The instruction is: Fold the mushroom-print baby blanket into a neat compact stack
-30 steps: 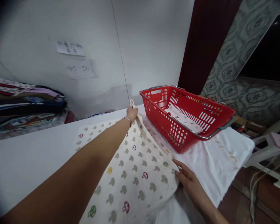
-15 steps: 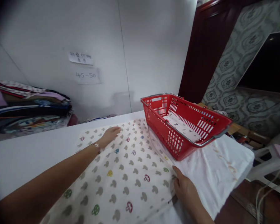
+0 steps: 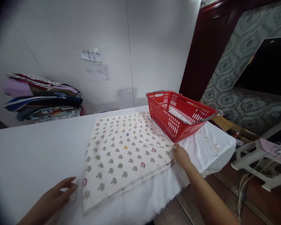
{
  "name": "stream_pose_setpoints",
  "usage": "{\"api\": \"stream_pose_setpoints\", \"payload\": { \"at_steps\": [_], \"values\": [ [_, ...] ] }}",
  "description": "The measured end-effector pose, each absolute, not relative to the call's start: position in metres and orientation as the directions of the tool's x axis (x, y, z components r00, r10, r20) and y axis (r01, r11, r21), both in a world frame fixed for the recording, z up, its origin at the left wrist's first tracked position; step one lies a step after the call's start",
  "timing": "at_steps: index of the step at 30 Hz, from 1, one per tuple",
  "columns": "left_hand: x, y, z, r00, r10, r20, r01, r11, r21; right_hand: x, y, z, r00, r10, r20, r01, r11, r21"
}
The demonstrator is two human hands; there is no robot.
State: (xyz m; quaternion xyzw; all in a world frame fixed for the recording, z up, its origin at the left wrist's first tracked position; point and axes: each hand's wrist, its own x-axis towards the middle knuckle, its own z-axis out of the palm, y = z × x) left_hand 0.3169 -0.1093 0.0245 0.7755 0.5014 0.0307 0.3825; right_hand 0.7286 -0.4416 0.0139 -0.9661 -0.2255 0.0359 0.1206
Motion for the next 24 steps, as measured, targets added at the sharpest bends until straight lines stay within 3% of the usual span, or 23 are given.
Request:
{"api": "stream_pose_setpoints", "payload": {
  "at_steps": [4, 8, 12, 24],
  "values": [
    [0.314, -0.156, 0.024, 0.509, 0.756, -0.413, 0.706, -0.092, 0.702, 0.724, -0.439, 0.020, 0.907, 0.419, -0.054, 0.403, -0.896, -0.187],
    [0.315, -0.186, 0.026, 0.599, 0.744, -0.295, 0.646, -0.231, 0.728, 0.722, -0.438, 0.025, 0.895, 0.441, -0.070, 0.426, -0.890, -0.160],
    [0.317, -0.206, 0.024, 0.648, 0.753, -0.113, 0.631, -0.449, 0.632, 0.725, -0.438, 0.027, 0.894, 0.441, -0.086, 0.425, -0.892, -0.156],
    [0.330, -0.217, 0.027, 0.667, 0.745, 0.016, 0.706, -0.638, 0.307, 0.736, -0.444, 0.038, 0.785, 0.598, -0.163, 0.596, -0.801, -0.066]
  ]
}}
